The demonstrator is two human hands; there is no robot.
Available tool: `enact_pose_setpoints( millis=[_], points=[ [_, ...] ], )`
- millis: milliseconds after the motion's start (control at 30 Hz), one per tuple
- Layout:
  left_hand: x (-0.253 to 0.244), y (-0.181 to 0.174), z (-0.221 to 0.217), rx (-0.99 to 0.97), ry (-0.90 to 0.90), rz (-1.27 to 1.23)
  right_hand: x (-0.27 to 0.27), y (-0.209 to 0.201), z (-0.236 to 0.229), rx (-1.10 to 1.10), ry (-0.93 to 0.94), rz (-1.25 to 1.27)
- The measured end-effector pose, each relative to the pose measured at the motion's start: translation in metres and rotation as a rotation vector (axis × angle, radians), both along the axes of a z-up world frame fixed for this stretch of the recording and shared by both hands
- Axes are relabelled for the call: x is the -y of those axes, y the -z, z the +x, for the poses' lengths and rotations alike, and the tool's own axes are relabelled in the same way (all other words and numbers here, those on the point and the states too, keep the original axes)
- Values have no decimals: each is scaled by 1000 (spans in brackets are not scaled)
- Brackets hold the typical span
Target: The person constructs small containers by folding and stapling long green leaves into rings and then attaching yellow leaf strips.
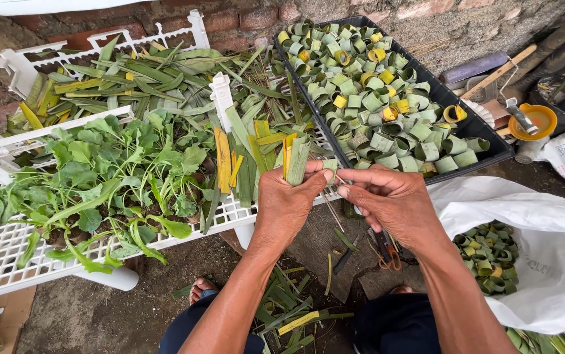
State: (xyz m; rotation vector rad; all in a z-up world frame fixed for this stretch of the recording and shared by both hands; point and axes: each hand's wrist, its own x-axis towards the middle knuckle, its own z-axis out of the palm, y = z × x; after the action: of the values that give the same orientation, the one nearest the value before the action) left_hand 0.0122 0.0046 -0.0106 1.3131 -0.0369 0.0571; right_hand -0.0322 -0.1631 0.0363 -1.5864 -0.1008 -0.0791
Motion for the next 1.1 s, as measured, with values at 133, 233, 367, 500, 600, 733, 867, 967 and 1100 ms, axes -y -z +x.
enact_pose_setpoints(
  millis=[133, 233, 367, 500, 600, 733, 867, 967, 1100],
  points=[
    [1, 2, 1, 14, -8, 8, 1, 2, 2, -12, -2, 22],
    [2, 1, 1, 15, -21, -3, 0, 2, 3, -14, -1, 23],
    [0, 1, 0, 55, -15, 51, -2, -1, 2, -10, 18, -16],
    [1, -1, -4, 118, -23, 119, -3, 2, 3, -4, 43, -24],
    [1, -20, -16, 188, 6, 268, -5, 5, 3, 27, 62, -67],
    [-4, -18, -19, 358, 26, 492, 2, 25, 7, 117, 106, -149],
    [-5, -11, -15, 473, 34, 683, 5, 33, 8, 130, 129, -317],
    [-4, -11, -15, 483, 59, 684, 0, 26, 4, 148, 156, -379],
    [-2, -19, -18, 471, 70, 651, 6, 30, 3, 137, 151, -362]
  ],
)
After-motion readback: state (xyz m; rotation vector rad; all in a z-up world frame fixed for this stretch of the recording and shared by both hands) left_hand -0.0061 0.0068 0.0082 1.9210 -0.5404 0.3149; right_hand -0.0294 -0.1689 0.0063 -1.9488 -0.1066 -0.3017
